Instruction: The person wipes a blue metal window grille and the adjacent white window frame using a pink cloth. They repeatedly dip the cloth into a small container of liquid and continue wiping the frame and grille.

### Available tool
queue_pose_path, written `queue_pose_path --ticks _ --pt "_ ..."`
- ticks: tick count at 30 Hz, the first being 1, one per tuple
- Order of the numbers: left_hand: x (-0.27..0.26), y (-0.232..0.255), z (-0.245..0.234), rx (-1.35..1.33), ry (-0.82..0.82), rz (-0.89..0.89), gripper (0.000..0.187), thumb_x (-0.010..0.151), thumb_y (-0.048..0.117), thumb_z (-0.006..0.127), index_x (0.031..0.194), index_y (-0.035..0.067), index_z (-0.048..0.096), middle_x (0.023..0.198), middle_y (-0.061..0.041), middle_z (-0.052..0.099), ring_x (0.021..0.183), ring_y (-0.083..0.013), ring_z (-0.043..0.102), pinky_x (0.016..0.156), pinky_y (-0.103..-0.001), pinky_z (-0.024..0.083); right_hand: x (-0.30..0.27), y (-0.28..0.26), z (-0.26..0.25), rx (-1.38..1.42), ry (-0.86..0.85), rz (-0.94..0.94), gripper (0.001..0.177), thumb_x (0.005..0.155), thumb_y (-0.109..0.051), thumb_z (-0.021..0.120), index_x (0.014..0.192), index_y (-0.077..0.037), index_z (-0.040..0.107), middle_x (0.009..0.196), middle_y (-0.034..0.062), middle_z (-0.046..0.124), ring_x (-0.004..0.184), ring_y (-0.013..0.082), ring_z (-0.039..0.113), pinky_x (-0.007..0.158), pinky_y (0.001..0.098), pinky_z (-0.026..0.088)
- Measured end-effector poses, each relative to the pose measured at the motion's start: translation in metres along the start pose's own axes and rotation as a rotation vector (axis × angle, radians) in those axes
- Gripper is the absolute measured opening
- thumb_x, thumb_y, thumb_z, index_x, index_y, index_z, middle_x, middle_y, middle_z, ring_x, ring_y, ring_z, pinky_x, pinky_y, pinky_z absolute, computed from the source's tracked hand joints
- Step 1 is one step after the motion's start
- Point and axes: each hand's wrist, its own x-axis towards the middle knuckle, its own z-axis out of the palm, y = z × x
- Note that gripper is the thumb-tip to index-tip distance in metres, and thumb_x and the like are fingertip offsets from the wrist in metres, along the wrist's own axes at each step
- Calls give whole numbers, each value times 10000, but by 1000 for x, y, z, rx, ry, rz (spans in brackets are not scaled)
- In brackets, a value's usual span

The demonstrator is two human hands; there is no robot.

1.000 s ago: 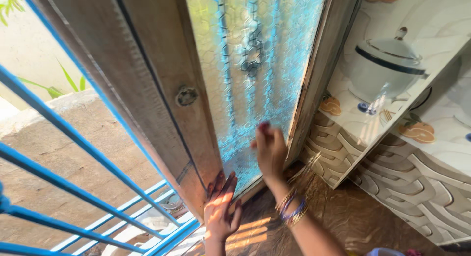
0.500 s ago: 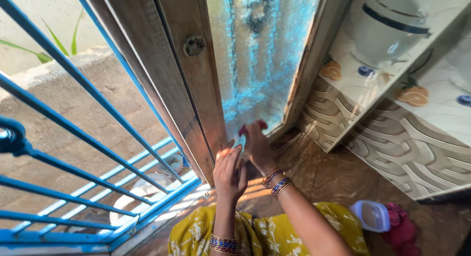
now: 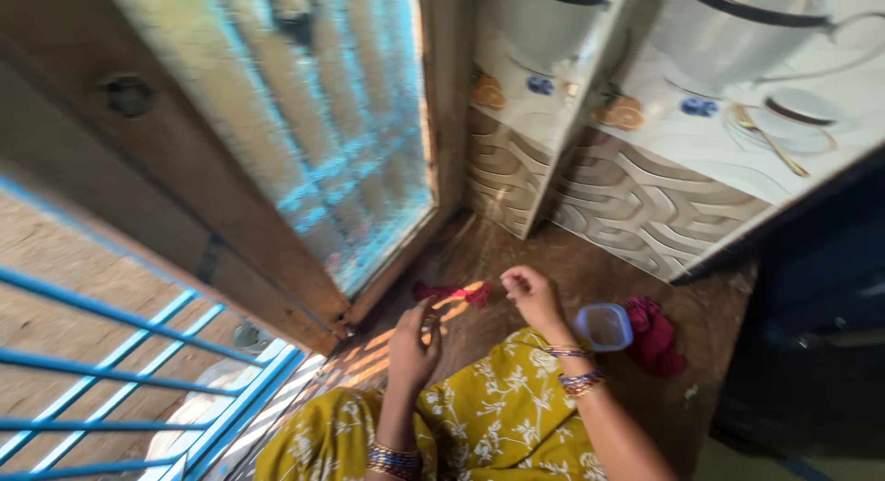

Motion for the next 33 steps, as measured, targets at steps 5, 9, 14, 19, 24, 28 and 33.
queue_pose_path --ticks 5,9,14,19,24,28,33 --pt "8 -32 2 58 -24 2 408 855 66 645 1263 70 640 981 -102 768 938 -280 737 847 -406 559 -25 35 -159 -77 495 -43 153 1010 -175 688 1098 -51 699 977 5 706 835 81 659 687 253 580" --pt "9 -37 2 94 -40 -87 378 896 105 635 1273 89 644 973 -81 777 925 -275 744 824 -401 563 -67 86 -219 -628 575 54 276 910 -191 764 1139 -52 699 1028 129 743 906 261 713 821 382 563" --pt "11 -39 7 140 -51 -130 363 905 136 640 1266 99 643 981 -70 781 933 -272 746 802 -406 561 -108 101 -216 -1069 482 13 375 755 -306 822 1062 -117 719 1055 186 736 949 403 698 830 488 548" --pt "10 -41 7 125 -102 -182 347 907 158 643 1251 114 651 954 -62 783 857 -267 749 776 -403 565 -65 83 -232 -643 825 197 206 1029 -241 734 1085 -61 651 989 147 709 902 334 670 818 444 537" --pt "11 -36 6 96 -82 -140 310 910 163 647 1215 114 667 941 -72 775 847 -258 750 737 -408 567 -23 6 -216 -370 726 -107 248 1043 -188 723 1175 -28 589 1055 54 661 933 128 631 820 305 527" --pt "10 -33 4 96 -92 -128 298 915 173 645 1206 113 669 928 -74 774 830 -257 749 717 -406 572 -13 -59 -160 -66 459 -145 235 1034 -164 674 1244 -60 647 1075 2 656 927 79 578 828 250 487" --pt "6 -34 -3 86 -129 -174 305 911 196 655 1206 120 684 932 -75 779 812 -268 744 733 -415 568 -8 -46 -64 -246 40 -117 171 878 -156 786 875 -35 666 789 11 647 744 90 556 679 264 488"
